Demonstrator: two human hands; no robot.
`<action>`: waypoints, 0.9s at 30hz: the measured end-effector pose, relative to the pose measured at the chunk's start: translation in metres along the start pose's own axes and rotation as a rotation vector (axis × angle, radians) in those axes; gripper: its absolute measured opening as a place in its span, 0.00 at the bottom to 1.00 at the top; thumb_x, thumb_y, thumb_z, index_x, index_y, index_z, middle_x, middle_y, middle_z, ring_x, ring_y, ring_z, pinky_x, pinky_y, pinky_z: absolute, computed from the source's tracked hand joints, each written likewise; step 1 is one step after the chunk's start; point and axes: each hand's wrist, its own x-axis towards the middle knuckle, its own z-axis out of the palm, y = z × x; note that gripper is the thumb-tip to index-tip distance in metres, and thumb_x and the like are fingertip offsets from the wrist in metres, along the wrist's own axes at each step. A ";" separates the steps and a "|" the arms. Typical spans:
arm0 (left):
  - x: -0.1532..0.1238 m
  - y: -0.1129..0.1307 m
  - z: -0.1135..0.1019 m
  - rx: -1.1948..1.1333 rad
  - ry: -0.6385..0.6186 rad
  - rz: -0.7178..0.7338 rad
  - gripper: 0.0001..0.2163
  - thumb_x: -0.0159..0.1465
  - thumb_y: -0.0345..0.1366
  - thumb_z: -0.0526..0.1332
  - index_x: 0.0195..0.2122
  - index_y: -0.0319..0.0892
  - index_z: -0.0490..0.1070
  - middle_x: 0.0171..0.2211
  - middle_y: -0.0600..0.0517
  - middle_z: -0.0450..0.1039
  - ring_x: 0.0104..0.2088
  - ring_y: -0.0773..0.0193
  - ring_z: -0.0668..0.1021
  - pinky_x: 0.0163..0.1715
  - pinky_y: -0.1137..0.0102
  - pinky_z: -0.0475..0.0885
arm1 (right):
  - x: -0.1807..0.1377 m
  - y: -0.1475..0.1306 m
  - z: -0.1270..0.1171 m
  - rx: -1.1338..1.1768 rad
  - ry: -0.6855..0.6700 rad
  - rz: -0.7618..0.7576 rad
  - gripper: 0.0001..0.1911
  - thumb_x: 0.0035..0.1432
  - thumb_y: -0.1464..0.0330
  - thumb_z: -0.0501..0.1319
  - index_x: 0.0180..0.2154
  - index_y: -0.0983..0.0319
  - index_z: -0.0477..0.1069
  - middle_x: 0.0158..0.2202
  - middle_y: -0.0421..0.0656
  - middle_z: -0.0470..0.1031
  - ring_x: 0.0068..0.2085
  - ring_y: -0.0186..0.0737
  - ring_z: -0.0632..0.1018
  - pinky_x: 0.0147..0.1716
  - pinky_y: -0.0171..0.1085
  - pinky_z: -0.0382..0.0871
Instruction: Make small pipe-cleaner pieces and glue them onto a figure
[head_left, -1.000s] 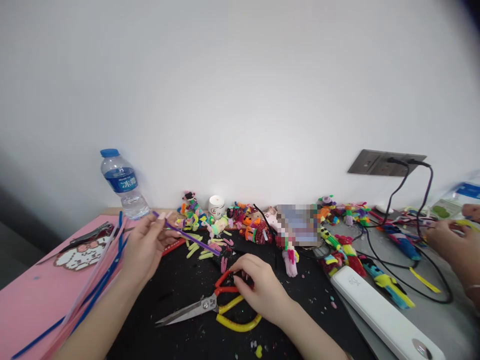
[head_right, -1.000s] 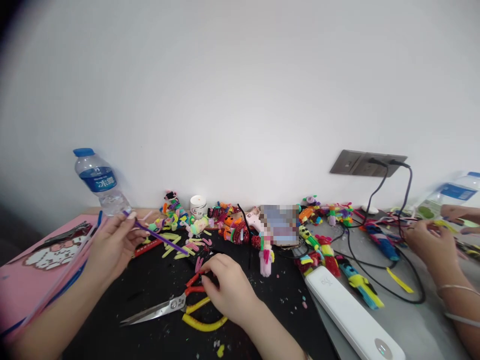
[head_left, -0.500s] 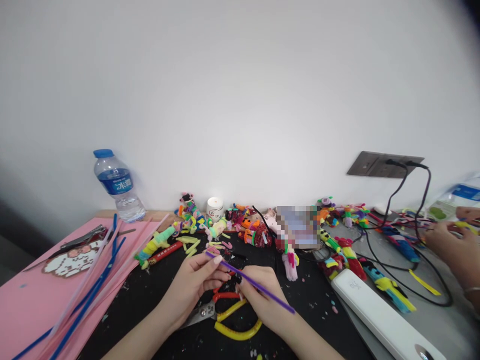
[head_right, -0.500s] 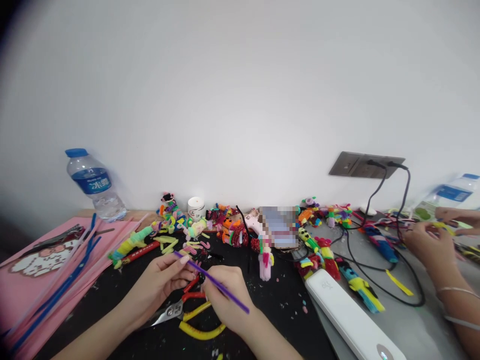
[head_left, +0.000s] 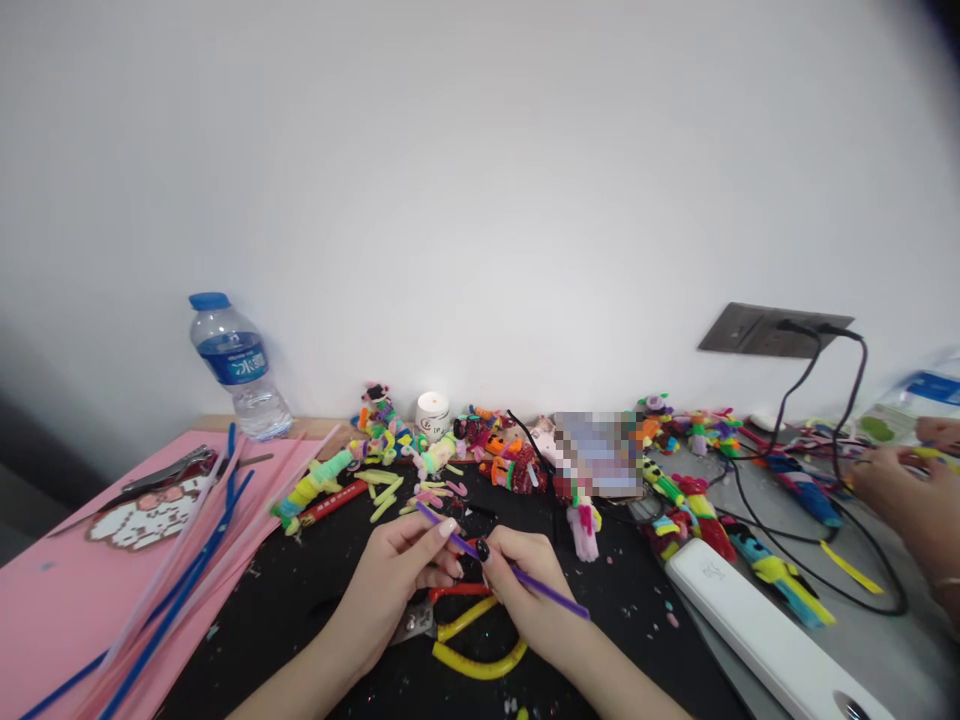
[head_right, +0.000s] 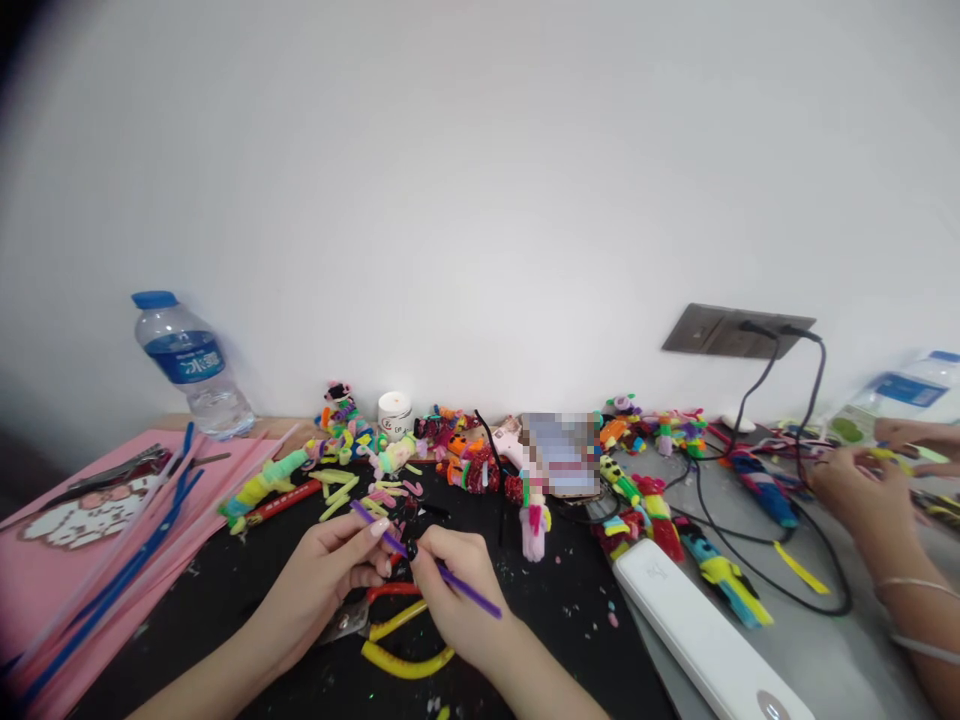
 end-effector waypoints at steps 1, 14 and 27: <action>0.000 -0.001 0.000 0.014 -0.007 -0.004 0.13 0.51 0.44 0.66 0.23 0.38 0.74 0.19 0.53 0.71 0.21 0.70 0.73 0.22 0.77 0.70 | 0.000 0.000 0.001 -0.011 -0.007 -0.007 0.16 0.60 0.71 0.49 0.20 0.62 0.57 0.19 0.34 0.56 0.21 0.28 0.60 0.21 0.30 0.53; 0.000 -0.002 0.000 0.126 0.008 -0.008 0.13 0.51 0.44 0.66 0.22 0.38 0.72 0.18 0.53 0.73 0.19 0.69 0.73 0.22 0.77 0.69 | 0.001 0.006 0.003 0.137 0.009 0.145 0.13 0.57 0.69 0.54 0.21 0.63 0.61 0.18 0.35 0.60 0.21 0.29 0.61 0.20 0.29 0.53; 0.000 -0.001 -0.003 0.314 -0.123 0.098 0.13 0.54 0.42 0.63 0.20 0.38 0.68 0.14 0.56 0.68 0.16 0.70 0.70 0.20 0.76 0.65 | -0.002 0.012 0.006 0.414 0.003 0.249 0.20 0.62 0.59 0.49 0.22 0.63 0.60 0.17 0.35 0.59 0.19 0.28 0.60 0.19 0.30 0.52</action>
